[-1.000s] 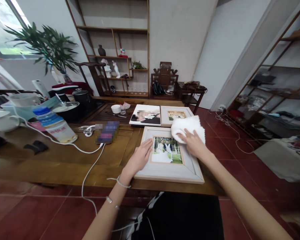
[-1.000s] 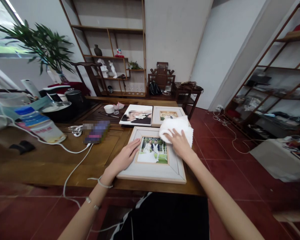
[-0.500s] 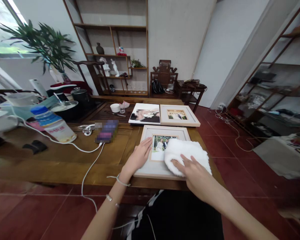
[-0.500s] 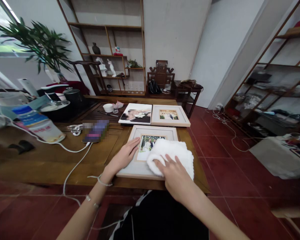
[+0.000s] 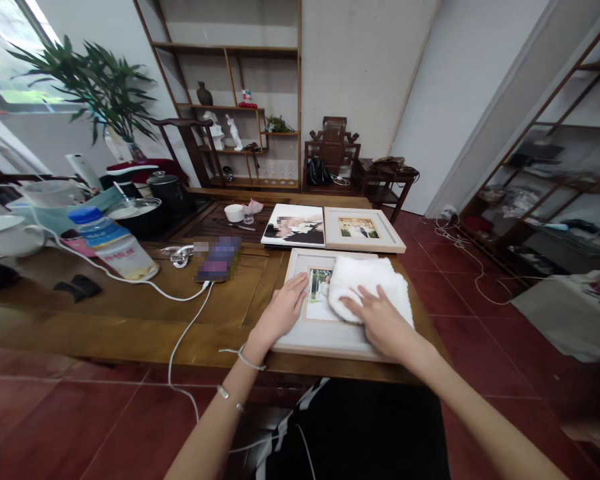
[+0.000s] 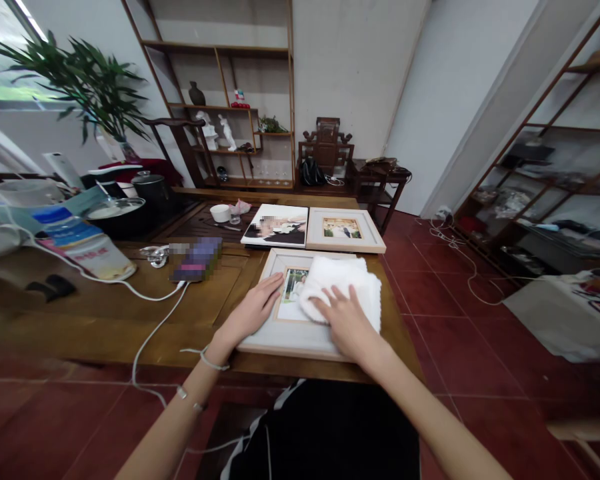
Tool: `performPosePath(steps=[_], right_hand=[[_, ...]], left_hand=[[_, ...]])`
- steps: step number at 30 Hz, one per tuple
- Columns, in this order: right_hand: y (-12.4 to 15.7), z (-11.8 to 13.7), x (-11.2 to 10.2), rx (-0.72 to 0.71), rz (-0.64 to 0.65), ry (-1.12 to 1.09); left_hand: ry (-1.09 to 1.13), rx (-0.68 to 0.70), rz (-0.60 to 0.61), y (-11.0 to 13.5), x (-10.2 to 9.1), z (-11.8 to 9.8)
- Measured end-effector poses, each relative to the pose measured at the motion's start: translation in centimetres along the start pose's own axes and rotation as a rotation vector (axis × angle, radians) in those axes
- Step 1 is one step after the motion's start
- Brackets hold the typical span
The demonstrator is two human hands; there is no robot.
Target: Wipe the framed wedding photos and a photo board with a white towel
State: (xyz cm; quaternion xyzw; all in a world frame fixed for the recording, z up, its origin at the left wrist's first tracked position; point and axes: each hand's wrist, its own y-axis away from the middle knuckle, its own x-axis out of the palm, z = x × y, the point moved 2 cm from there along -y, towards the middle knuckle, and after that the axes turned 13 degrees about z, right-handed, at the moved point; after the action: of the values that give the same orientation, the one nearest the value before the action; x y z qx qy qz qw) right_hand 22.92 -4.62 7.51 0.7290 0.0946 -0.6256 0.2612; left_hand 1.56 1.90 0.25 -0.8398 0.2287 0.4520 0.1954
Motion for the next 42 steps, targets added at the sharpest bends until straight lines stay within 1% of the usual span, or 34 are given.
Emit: performPosePath(steps=[2, 4, 5, 7, 9, 12, 15, 18, 20, 22, 24, 27, 30, 32, 33, 35, 37, 40, 42], right_hand=[[3.0, 2.3, -0.6, -0.063, 0.115, -0.059], [5.3, 4.1, -1.2, -0.102, 0.181, -0.105], [5.9, 4.7, -1.2, -0.115, 0.195, -0.121], [5.9, 4.9, -0.8, -0.113, 0.180, -0.135], [4.4, 3.9, 0.2, -0.068, 0.109, -0.126], [0.7, 0.7, 1.5, 0.033, -0.035, -0.082], [-3.0, -2.7, 1.4, 0.146, -0.145, -0.004], [-5.4, -4.7, 0.8, 0.196, -0.165, 0.034], [-5.8, -4.9, 0.6, 0.176, -0.145, 0.036], [-5.2, -4.2, 0.7, 0.140, -0.118, 0.041], [-3.4, -2.6, 0.7, 0.094, -0.074, 0.032], [0.7, 0.7, -0.1, 0.004, 0.043, -0.055], [4.6, 3.9, -1.4, -0.094, 0.121, -0.149], [5.9, 5.3, -1.8, -0.140, 0.145, -0.186], [6.0, 5.6, -1.7, -0.148, 0.148, -0.197], [5.2, 5.3, -1.0, -0.122, 0.125, -0.206], [3.3, 3.8, 0.1, -0.050, 0.075, -0.189], [-0.5, 0.4, 1.1, 0.092, -0.071, -0.109], [-3.0, -2.1, 1.0, 0.186, -0.163, -0.044]], left_hand=[[0.001, 0.007, -0.012, 0.0, 0.1, 0.1], [-0.001, 0.019, -0.021, 0.1, 0.3, 0.2], [-0.002, 0.025, -0.023, 0.1, 0.3, 0.2], [-0.002, 0.034, -0.026, 0.1, 0.4, 0.3], [0.002, 0.042, -0.025, 0.1, 0.3, 0.3], [0.009, 0.046, -0.013, 0.1, 0.1, 0.2], [0.013, 0.037, -0.005, 0.1, -0.1, 0.0], [0.017, 0.028, -0.013, 0.1, -0.2, -0.2], [0.020, 0.026, -0.021, 0.1, -0.1, -0.1], [0.018, 0.024, -0.026, 0.1, 0.0, 0.0], [0.015, 0.024, -0.029, 0.1, 0.1, 0.1], [0.015, 0.026, -0.031, 0.1, 0.2, 0.2], [0.011, 0.029, -0.028, 0.1, 0.2, 0.2], [0.009, 0.032, -0.025, 0.1, 0.2, 0.2], [0.008, 0.035, -0.025, 0.1, 0.2, 0.2], [0.008, 0.043, -0.029, 0.1, 0.2, 0.3], [0.010, 0.054, -0.033, 0.1, 0.2, 0.3], [0.009, 0.052, -0.025, 0.1, 0.0, 0.2], [0.008, 0.042, -0.020, 0.1, -0.1, 0.0]])
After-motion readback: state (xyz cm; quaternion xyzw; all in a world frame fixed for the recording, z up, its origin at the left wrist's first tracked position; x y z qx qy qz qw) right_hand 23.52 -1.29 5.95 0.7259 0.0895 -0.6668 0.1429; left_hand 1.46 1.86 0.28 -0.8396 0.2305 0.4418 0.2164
